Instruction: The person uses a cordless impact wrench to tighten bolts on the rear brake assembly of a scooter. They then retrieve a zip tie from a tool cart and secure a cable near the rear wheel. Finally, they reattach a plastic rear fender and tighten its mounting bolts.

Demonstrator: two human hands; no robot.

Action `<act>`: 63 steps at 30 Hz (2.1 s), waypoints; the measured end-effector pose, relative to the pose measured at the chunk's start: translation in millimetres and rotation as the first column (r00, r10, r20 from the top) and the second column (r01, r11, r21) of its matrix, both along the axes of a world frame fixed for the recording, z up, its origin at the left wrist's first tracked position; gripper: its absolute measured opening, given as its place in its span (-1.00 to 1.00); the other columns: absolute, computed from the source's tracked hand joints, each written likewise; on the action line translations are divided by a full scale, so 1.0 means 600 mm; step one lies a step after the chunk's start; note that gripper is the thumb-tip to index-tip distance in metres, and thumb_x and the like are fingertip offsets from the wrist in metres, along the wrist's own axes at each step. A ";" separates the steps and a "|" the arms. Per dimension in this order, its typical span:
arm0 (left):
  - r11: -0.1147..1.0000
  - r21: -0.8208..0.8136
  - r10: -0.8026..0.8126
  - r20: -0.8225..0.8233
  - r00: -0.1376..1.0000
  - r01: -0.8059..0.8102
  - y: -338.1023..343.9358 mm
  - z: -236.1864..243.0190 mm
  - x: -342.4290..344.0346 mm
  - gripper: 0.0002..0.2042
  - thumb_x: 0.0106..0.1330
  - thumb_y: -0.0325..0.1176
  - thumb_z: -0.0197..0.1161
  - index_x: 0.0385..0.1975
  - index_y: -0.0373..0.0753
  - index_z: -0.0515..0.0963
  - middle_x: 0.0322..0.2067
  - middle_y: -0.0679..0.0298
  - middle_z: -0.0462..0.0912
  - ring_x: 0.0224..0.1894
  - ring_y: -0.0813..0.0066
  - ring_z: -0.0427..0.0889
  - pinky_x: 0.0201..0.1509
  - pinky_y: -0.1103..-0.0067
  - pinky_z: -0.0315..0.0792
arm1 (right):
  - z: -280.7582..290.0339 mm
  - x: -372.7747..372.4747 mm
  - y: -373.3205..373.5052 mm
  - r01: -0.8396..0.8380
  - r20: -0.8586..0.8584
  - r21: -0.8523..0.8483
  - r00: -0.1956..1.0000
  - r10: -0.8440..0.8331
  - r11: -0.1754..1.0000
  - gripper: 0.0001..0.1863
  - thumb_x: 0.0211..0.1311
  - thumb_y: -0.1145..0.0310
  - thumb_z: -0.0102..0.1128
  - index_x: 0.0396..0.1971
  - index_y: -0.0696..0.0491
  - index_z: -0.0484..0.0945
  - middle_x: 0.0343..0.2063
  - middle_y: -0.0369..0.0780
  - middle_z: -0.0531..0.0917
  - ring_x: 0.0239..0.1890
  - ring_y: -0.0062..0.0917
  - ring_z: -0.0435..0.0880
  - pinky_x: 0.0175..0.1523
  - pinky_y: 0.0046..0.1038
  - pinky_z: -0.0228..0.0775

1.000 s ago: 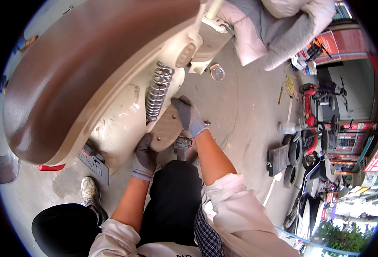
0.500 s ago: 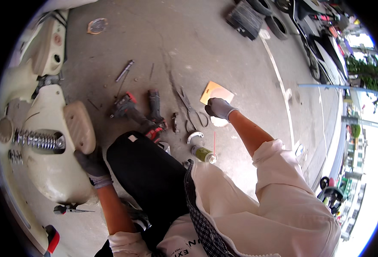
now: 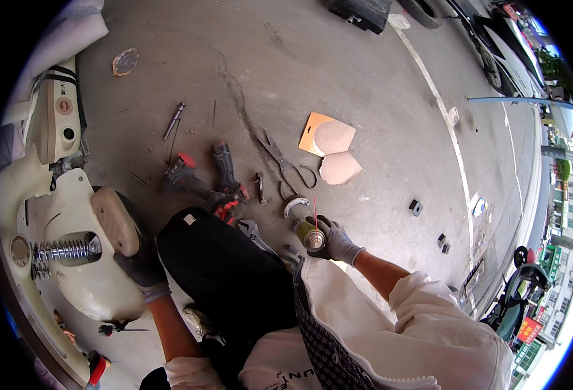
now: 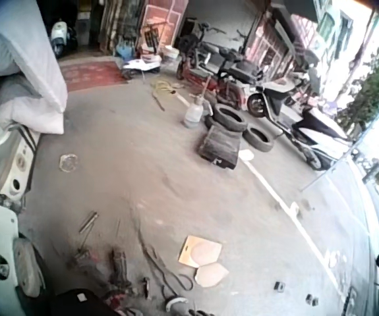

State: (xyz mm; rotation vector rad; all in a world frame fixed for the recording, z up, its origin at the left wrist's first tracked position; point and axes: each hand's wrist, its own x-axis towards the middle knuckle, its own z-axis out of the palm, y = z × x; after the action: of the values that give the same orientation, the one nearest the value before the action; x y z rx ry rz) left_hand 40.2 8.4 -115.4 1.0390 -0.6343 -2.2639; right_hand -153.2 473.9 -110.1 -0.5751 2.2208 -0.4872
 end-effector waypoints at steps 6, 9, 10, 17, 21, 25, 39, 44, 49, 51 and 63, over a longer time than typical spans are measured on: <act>0.956 0.289 0.055 -0.309 0.950 0.039 -0.026 -0.026 0.040 -0.07 0.16 0.44 -0.02 0.23 -0.35 0.24 0.13 0.04 0.38 0.15 0.14 0.35 0.29 0.32 0.23 | -0.036 -0.121 -0.084 0.638 0.446 -0.447 0.767 -0.462 0.627 -0.38 -0.07 0.43 0.51 0.01 0.08 0.36 -0.15 -0.29 0.61 -0.14 -0.63 0.58 -0.08 -0.51 0.48; 0.903 0.428 0.173 -0.301 0.938 -0.030 -0.022 -0.019 0.037 -0.11 0.15 0.41 0.02 0.17 -0.36 0.27 0.10 0.03 0.36 0.12 0.15 0.34 0.27 0.35 0.24 | -0.036 -0.279 -0.163 0.568 0.284 -0.690 0.783 -0.554 0.448 -0.45 -0.01 0.47 0.47 -0.02 0.06 0.36 -0.22 -0.30 0.61 -0.21 -0.63 0.58 -0.13 -0.52 0.49; 0.883 0.464 0.223 -0.289 0.931 -0.068 -0.021 -0.020 0.035 -0.14 0.16 0.39 0.04 0.15 -0.36 0.28 0.08 0.03 0.36 0.11 0.16 0.34 0.26 0.36 0.24 | -0.031 -0.328 -0.190 0.650 0.301 -0.561 0.737 -0.605 0.513 -0.45 -0.01 0.48 0.46 -0.02 0.05 0.36 -0.30 -0.32 0.62 -0.34 -0.66 0.57 -0.26 -0.57 0.46; 0.994 -0.109 0.023 0.105 0.994 -0.012 0.018 0.000 -0.001 -0.36 0.37 0.12 -0.09 0.20 -0.36 0.26 0.15 0.07 0.36 0.18 0.26 0.36 0.28 0.46 0.24 | -0.157 -0.446 -0.223 0.640 0.179 -0.671 0.630 -0.755 0.375 -0.38 -0.03 0.45 0.47 0.03 0.06 0.31 -0.33 -0.25 0.59 -0.43 -0.58 0.52 -0.38 -0.50 0.38; 0.918 -0.214 -0.312 0.133 0.941 0.334 0.064 -0.030 0.022 -0.55 0.35 -0.23 0.11 0.18 -0.30 0.32 0.15 0.15 0.40 0.22 0.34 0.38 0.22 0.46 0.34 | -0.141 -0.367 -0.239 0.712 0.317 -0.042 0.674 -0.667 0.700 -0.69 0.18 0.21 0.16 -0.35 0.20 0.55 -0.62 -0.16 0.57 -0.69 -0.39 0.54 -0.52 -0.38 0.39; 0.633 -0.352 -0.298 0.711 0.637 0.689 0.105 -0.146 -0.055 -0.51 0.18 -0.12 0.29 -0.02 -0.38 0.48 0.00 -0.02 0.55 0.09 0.06 0.53 0.15 0.38 0.41 | -0.085 -0.195 -0.381 -0.585 -0.517 -0.054 0.710 0.479 0.809 -0.66 0.12 0.39 0.09 -0.06 -0.02 0.52 -0.11 -0.20 0.63 0.07 -0.31 0.52 0.14 -0.27 0.36; 0.784 0.030 -0.537 0.532 0.654 0.620 0.145 -0.112 -0.145 -0.61 0.15 -0.15 0.36 -0.36 -0.46 0.56 -0.43 0.14 0.64 -0.37 0.44 0.60 -0.27 0.46 0.47 | -0.114 -0.192 -0.457 -0.927 -0.551 0.347 -0.080 0.831 0.140 -0.72 0.12 0.30 0.09 -0.14 -0.16 0.56 -0.26 -0.36 0.57 -0.05 -0.47 0.50 0.37 -0.23 0.03; 0.746 -0.127 -0.437 0.648 0.624 0.654 0.149 -0.037 -0.114 -0.64 0.17 -0.14 0.32 -0.38 -0.41 0.55 -0.52 0.14 0.61 -0.40 0.47 0.61 -0.32 0.48 0.46 | 0.084 -0.238 -0.358 -0.909 -0.408 0.399 -0.056 0.911 0.123 -0.61 0.02 0.39 0.21 -0.07 -0.08 0.54 -0.32 -0.33 0.56 -0.12 -0.47 0.54 0.25 -0.34 0.20; 0.401 -0.221 -0.153 0.941 0.303 0.889 0.150 -0.114 -0.117 -0.56 0.17 -0.01 0.30 -0.35 -0.37 0.53 -0.43 -0.05 0.64 -0.31 0.05 0.66 -0.21 0.28 0.50 | 0.208 -0.272 -0.291 -0.684 -0.135 0.138 0.703 0.698 0.716 -0.24 -0.01 0.27 0.34 0.24 0.03 0.23 -0.28 -0.09 0.65 -0.21 -0.17 0.65 -0.07 -0.29 0.47; 0.242 -0.191 -0.124 0.966 0.226 0.951 0.166 -0.105 -0.161 -0.57 0.20 0.02 0.27 -0.34 -0.33 0.55 -0.40 -0.06 0.65 -0.28 -0.03 0.64 -0.20 0.25 0.49 | 0.193 -0.286 -0.271 -0.457 -0.185 0.032 0.871 0.455 0.889 -0.34 0.10 0.20 0.29 0.18 0.07 0.28 -0.30 -0.03 0.67 -0.26 -0.12 0.67 -0.15 -0.34 0.50; 0.278 -0.537 0.560 0.764 0.320 0.796 -0.102 -0.248 -0.266 -0.76 0.26 -0.39 0.00 -0.12 -0.21 0.53 -0.13 -0.04 0.58 -0.08 -0.03 0.57 -0.02 0.27 0.47 | 0.173 -0.378 -0.368 -0.005 0.105 0.054 0.994 0.000 0.999 -0.78 0.04 0.43 0.18 -0.30 0.18 0.52 -0.59 -0.21 0.59 -0.54 -0.56 0.56 -0.44 -0.46 0.43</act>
State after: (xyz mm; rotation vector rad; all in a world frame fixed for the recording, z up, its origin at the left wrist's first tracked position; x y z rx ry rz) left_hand -119.2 -52.6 -264.4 1.4531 -2.3827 -0.3945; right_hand -380.0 252.8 -6.6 -0.5123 2.1266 -0.4444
